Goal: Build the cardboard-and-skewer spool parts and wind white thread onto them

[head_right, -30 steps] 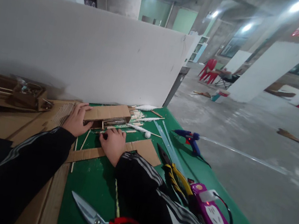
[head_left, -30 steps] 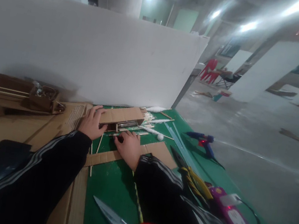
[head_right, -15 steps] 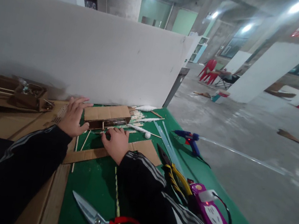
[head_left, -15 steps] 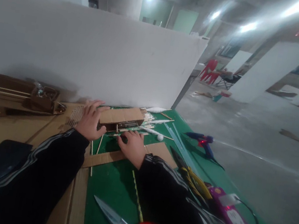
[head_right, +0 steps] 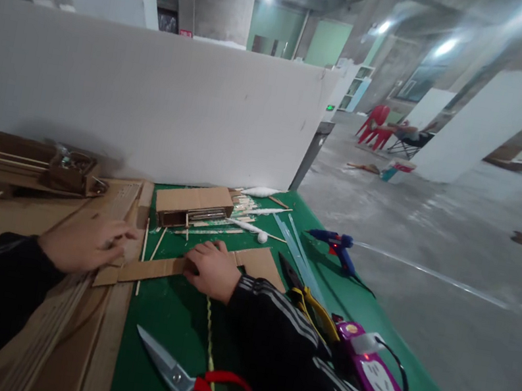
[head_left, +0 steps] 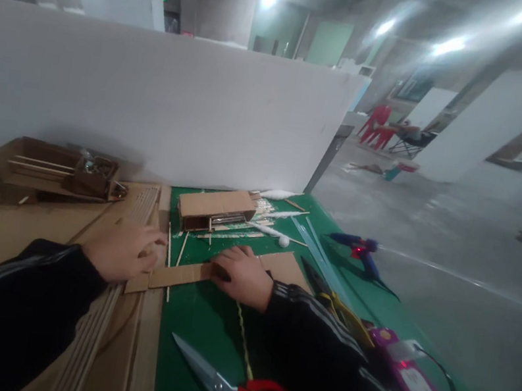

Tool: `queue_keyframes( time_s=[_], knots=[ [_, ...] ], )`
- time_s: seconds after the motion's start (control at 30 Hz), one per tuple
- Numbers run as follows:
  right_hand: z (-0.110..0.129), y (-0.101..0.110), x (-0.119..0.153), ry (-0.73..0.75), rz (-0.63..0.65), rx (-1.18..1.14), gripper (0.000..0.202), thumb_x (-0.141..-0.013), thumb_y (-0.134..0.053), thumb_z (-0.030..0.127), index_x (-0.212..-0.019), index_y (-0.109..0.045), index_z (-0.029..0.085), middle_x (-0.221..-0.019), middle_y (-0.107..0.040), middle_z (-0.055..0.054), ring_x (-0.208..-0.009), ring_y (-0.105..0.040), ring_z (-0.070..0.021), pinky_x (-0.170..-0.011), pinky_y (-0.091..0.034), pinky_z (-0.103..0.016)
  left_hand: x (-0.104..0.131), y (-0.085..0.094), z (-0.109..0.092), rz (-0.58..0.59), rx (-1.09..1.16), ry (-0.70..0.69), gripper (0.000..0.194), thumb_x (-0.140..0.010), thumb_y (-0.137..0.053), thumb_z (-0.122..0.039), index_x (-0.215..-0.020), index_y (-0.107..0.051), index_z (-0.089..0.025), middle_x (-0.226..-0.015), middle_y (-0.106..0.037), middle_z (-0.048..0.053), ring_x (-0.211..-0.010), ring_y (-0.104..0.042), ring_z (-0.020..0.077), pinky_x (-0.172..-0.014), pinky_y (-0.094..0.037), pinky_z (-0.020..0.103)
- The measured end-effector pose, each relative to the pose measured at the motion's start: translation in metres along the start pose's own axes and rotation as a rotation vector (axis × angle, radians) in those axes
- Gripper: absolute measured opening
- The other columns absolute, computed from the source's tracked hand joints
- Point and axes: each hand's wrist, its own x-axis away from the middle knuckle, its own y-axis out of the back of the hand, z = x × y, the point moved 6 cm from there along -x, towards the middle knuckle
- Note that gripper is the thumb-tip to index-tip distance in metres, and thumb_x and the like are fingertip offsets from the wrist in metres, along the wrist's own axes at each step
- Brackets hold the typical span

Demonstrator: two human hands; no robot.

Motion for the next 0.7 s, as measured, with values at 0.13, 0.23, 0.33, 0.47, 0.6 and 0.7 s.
queue_keyframes(
  time_s=[0.13,0.23,0.33,0.47,0.6,0.7],
  knots=[
    [0.013,0.016,0.005,0.065,-0.039,-0.035,0.029,-0.087,-0.061,0.029,-0.115,-0.064,0.023,-0.110,-0.067,-0.005,-0.101,-0.057,-0.0190,-0.091,-0.032,-0.032,0.034,-0.019,0.001,0.106,0.081,0.089,0.031,-0.084,-0.053,-0.037,-0.109,-0.067,-0.024,-0.097,-0.076,0.006,-0.084,-0.071,0.0232,-0.072,-0.055,0.032],
    [0.024,0.031,0.011,0.093,-0.071,-0.047,0.031,-0.092,-0.056,0.031,-0.121,-0.062,0.023,-0.115,-0.066,-0.005,-0.104,-0.057,-0.0191,-0.094,-0.032,-0.033,0.051,-0.017,-0.003,0.137,0.197,0.198,0.031,-0.087,-0.051,-0.040,-0.113,-0.064,-0.027,-0.104,-0.075,0.003,-0.092,-0.071,0.0218,-0.077,-0.054,0.030],
    [0.034,0.045,0.016,0.113,-0.105,-0.049,0.032,-0.093,-0.054,0.032,-0.123,-0.060,0.021,-0.117,-0.065,-0.006,-0.105,-0.056,-0.0201,-0.095,-0.032,-0.035,0.063,-0.012,-0.007,0.157,0.416,0.287,0.030,-0.086,-0.054,-0.043,-0.112,-0.062,-0.030,-0.113,-0.071,0.001,-0.103,-0.067,0.0221,-0.086,-0.051,0.030],
    [0.048,0.068,0.029,0.119,-0.175,-0.017,0.032,-0.095,-0.051,0.032,-0.126,-0.058,0.024,-0.118,-0.065,-0.006,-0.107,-0.056,-0.0213,-0.101,-0.031,-0.040,0.078,-0.015,-0.019,0.229,0.646,0.363,0.042,-0.087,-0.052,-0.050,-0.121,-0.052,-0.027,-0.080,-0.073,0.000,-0.076,-0.069,0.0202,-0.074,-0.053,0.030],
    [0.069,0.089,0.067,-0.013,-0.346,0.106,0.033,-0.094,-0.052,0.032,-0.127,-0.056,0.029,-0.124,-0.062,-0.008,-0.114,-0.052,-0.0279,-0.102,-0.031,-0.048,0.089,-0.022,-0.030,0.162,0.776,0.454,0.048,-0.085,-0.053,-0.055,-0.122,-0.053,-0.024,-0.067,-0.071,0.000,-0.070,-0.068,0.0219,-0.067,-0.053,0.032],
    [0.088,0.082,0.112,-0.110,-0.392,0.023,0.014,-0.088,-0.059,0.031,-0.102,-0.064,0.031,-0.097,-0.068,-0.008,-0.093,-0.059,-0.0261,-0.082,-0.042,-0.042,0.096,-0.032,-0.036,0.100,0.955,0.514,0.053,-0.078,-0.061,-0.058,-0.118,-0.058,-0.024,-0.082,-0.075,0.005,-0.078,-0.072,0.0243,-0.075,-0.056,0.035]
  ],
)
